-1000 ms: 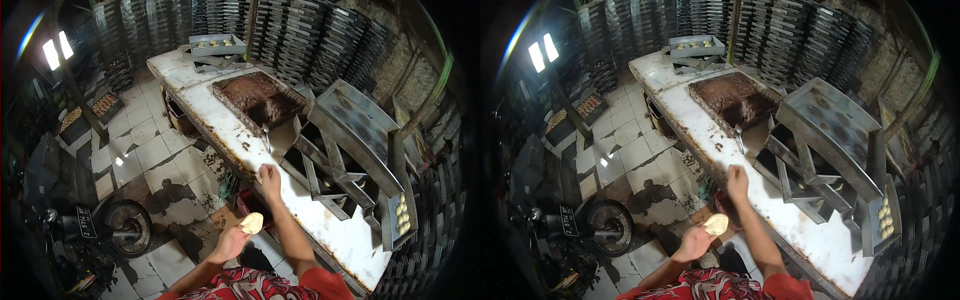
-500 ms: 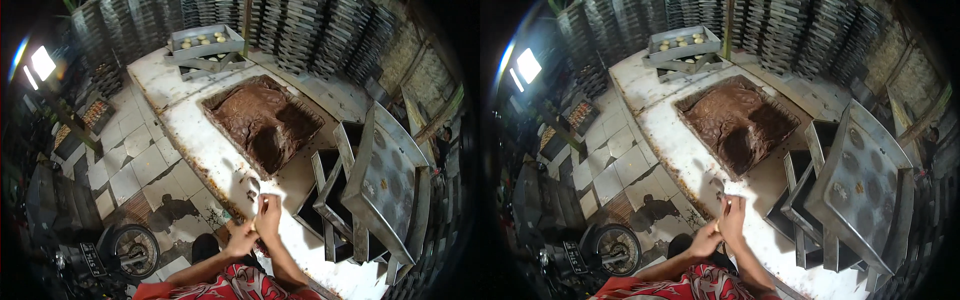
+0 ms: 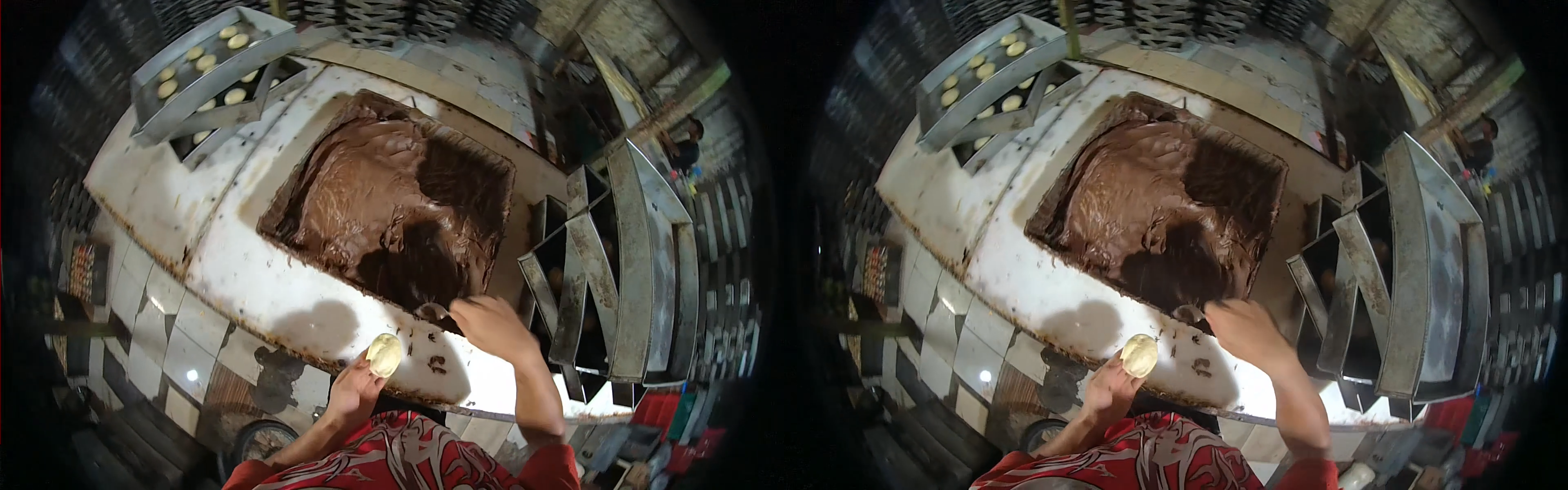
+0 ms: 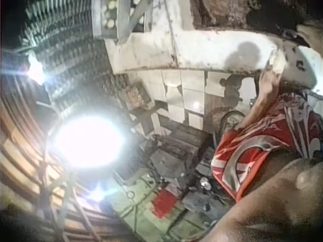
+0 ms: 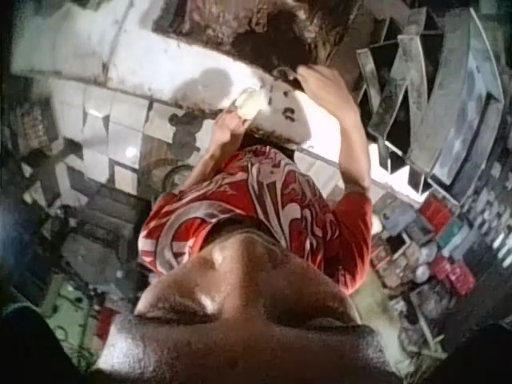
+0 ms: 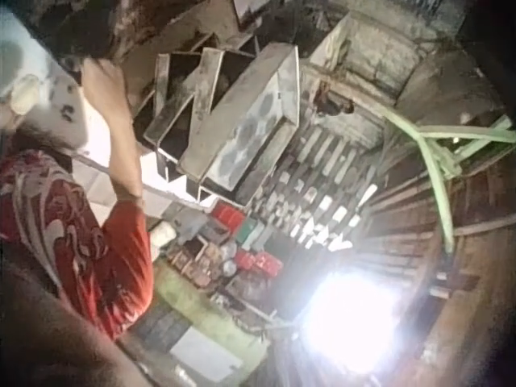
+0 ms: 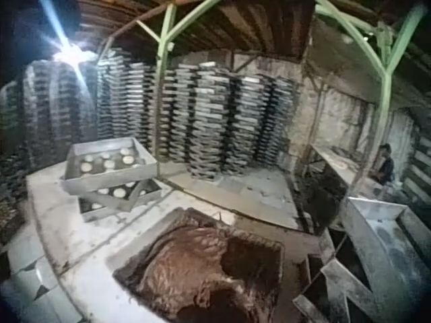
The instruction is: Preparing chocolate-filled bread rolls by flattening dough, adding chocolate filling with a spoon, and arranging them on metal baking trays.
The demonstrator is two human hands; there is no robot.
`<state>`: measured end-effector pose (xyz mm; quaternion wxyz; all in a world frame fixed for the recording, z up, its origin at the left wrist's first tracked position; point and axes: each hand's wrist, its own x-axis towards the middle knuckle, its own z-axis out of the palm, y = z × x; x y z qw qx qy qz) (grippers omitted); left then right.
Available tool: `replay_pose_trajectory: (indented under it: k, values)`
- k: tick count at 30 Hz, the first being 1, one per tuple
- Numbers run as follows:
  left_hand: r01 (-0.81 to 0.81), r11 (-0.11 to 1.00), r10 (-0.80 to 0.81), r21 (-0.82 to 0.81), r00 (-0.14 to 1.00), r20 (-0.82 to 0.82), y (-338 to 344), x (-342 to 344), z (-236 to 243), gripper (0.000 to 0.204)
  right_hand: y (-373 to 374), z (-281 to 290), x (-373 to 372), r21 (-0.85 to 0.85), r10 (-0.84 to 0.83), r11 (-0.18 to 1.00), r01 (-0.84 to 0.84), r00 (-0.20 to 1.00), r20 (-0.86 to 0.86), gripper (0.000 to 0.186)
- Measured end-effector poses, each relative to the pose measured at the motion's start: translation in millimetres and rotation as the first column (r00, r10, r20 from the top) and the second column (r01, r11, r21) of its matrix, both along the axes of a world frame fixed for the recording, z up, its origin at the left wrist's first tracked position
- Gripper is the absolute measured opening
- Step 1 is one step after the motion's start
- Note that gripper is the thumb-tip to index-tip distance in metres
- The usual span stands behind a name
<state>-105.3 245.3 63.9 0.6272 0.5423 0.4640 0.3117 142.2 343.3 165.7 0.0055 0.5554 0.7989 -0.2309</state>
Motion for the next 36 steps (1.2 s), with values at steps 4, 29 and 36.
replay_pose_trajectory:
  k: [4, 29, 36]
  values:
    - [0.158, 0.7, 0.568, -0.696, 0.468, 0.677, 40, 16, 39, 0.056, -70, 5, -31, 0.224, -0.27, 0.897, 0.381, 0.874, -0.404, 0.012]
    - [-0.241, 0.626, 0.758, -0.741, 0.412, 0.506, -188, 109, 29, 0.047, -268, -39, -3, 0.545, 0.405, 0.82, -0.172, 0.848, -0.341, 0.031]
    - [0.247, 0.954, -0.17, -0.172, 0.915, 0.366, -226, 97, 26, 0.032, -299, -30, 45, -0.591, -0.403, 0.801, -0.097, 0.642, -0.652, 0.024]
